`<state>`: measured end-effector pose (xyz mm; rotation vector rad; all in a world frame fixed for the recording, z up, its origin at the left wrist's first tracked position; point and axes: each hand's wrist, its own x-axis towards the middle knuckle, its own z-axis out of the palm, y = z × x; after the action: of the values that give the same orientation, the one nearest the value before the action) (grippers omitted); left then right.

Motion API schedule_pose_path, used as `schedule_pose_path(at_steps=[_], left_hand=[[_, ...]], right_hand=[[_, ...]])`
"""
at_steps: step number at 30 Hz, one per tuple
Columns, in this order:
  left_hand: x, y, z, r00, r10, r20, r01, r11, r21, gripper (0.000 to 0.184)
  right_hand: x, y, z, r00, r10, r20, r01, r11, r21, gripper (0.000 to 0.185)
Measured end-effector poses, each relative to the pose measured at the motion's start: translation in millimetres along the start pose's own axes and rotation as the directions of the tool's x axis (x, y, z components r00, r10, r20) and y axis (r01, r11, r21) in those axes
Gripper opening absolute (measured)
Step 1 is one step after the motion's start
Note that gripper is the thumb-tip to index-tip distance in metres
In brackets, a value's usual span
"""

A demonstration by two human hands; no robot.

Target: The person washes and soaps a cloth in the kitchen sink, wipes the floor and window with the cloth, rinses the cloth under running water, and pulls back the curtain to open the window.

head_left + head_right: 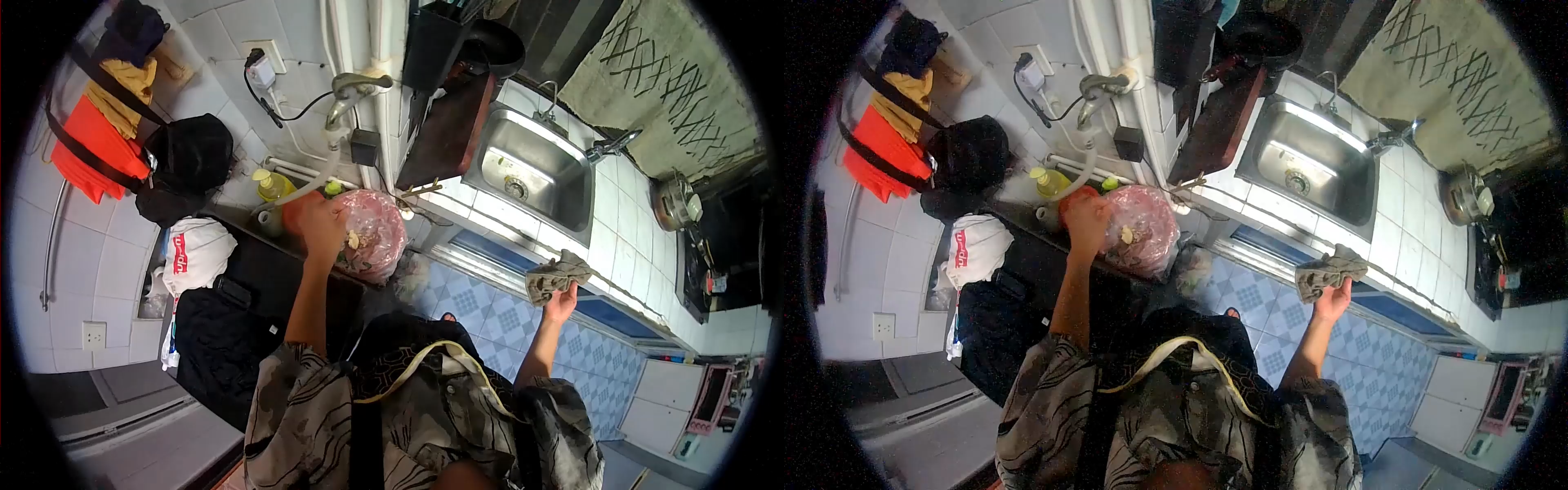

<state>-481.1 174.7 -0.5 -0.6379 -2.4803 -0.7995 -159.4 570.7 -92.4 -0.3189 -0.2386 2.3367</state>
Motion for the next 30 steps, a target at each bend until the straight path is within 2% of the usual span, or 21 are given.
schedule_pose_path(at_steps=[1,2,3,5,6,8,10,12,13,14,15,17,19,20,21,24,26,27,29,30], left_hand=[[-4.5,-12.5,13.6,0.973,-0.116,0.202,0.134,0.988,-0.079,0.011],[-10.9,-25.9,28.1,0.893,-0.205,0.401,0.276,0.953,-0.128,0.012],[-20.8,-42.8,46.8,0.894,-0.206,0.397,0.278,0.952,-0.132,0.012],[-37.5,-74.4,83.4,0.899,-0.041,0.436,0.047,0.999,-0.004,0.013],[-38.8,-76.6,88.3,0.9,-0.043,0.434,0.051,0.999,-0.007,0.013],[-40.3,-80.1,99.3,0.721,-0.147,0.677,0.212,0.977,-0.013,0.014],[-42.4,-82.9,100.4,0.696,-0.173,0.697,0.238,0.971,0.004,0.014],[-43.0,-84.9,104.5,0.667,-0.192,0.72,0.257,0.966,0.019,0.015],[-42.7,-87.2,107.9,0.692,-0.176,0.7,0.234,0.972,0.013,0.018],[-44.1,-88.7,111.2,0.715,-0.159,0.681,0.211,0.978,0.007,0.021],[-43.4,-84.0,106.6,0.71,-0.148,0.688,0.206,0.979,-0.003,0.021],[-37.2,-66.7,94.8,0.688,-0.212,0.694,0.094,0.974,0.204,0.022],[-41.5,-77.2,101.5,0.621,-0.142,0.771,0.04,0.988,0.15,0.021],[-47.9,-84.1,111.6,0.693,-0.102,0.714,0.025,0.993,0.118,0.019],[-45.3,-81.2,107.7,0.71,-0.054,0.702,-0.005,0.997,0.081,0.017],[-51.3,-94.0,125.0,0.728,-0.072,0.682,0.024,0.997,0.08,0.018],[-50.2,-89.2,118.3,0.718,-0.081,0.691,0.108,0.994,0.003,0.033],[-46.3,-83.4,115.8,0.715,-0.068,0.695,0.099,0.995,-0.005,0.033],[-36.6,-71.2,104.0,0.535,-0.167,0.828,0.216,0.975,0.057,0.038],[-35.0,-62.4,98.8,0.538,-0.212,0.816,0.196,0.973,0.124,0.039]], right_hand=[[-3.9,3.4,2.9,1.0,-0.003,0.002,0.003,1.0,-0.007,0.04],[-6.3,7.1,6.0,1.0,0.0,0.017,0.0,1.0,-0.01,0.04],[-7.6,12.2,9.2,0.999,0.004,0.033,-0.004,1.0,-0.011,0.04],[-10.8,20.8,23.3,0.998,0.016,0.056,-0.014,0.999,-0.041,0.04],[-10.6,22.0,25.0,1.0,-0.012,0.002,0.012,0.999,-0.035,0.04],[-9.0,23.4,27.3,0.998,-0.042,-0.052,0.04,0.999,-0.034,0.041],[-7.4,25.6,24.1,0.99,0.043,0.133,-0.05,0.997,0.053,0.041],[-6.9,28.9,21.2,0.984,0.046,0.17,-0.055,0.997,0.049,0.042],[-8.4,33.4,27.6,0.976,0.054,0.211,-0.064,0.997,0.044,0.042],[-9.9,37.7,33.6,0.999,-0.01,0.048,0.012,0.999,-0.035,0.042],[-6.1,36.2,27.3,1.0,0.002,-0.005,-0.002,0.999,-0.039,0.043],[-8.4,44.6,34.2,1.0,-0.022,0.006,0.023,0.996,-0.085,0.046],[-7.8,52.5,40.6,1.0,-0.013,0.026,0.015,0.995,-0.094,0.048],[-6.1,56.2,41.7,0.999,0.0,0.048,0.004,0.997,-0.071,0.048],[-4.4,59.2,41.1,0.997,0.012,0.071,-0.009,0.999,-0.047,0.048],[-8.0,73.4,60.9,0.993,0.045,0.114,-0.046,0.999,0.01,0.048],[-9.9,80.7,70.1,0.99,0.077,0.122,-0.088,0.992,0.089,0.048],[-10.7,83.6,72.3,0.982,0.082,0.171,-0.101,0.99,0.101,0.047],[-12.4,86.3,76.6,0.976,0.109,0.188,-0.138,0.979,0.149,0.046],[-12.1,86.5,75.9,0.976,0.105,0.188,-0.135,0.979,0.151,0.046]])
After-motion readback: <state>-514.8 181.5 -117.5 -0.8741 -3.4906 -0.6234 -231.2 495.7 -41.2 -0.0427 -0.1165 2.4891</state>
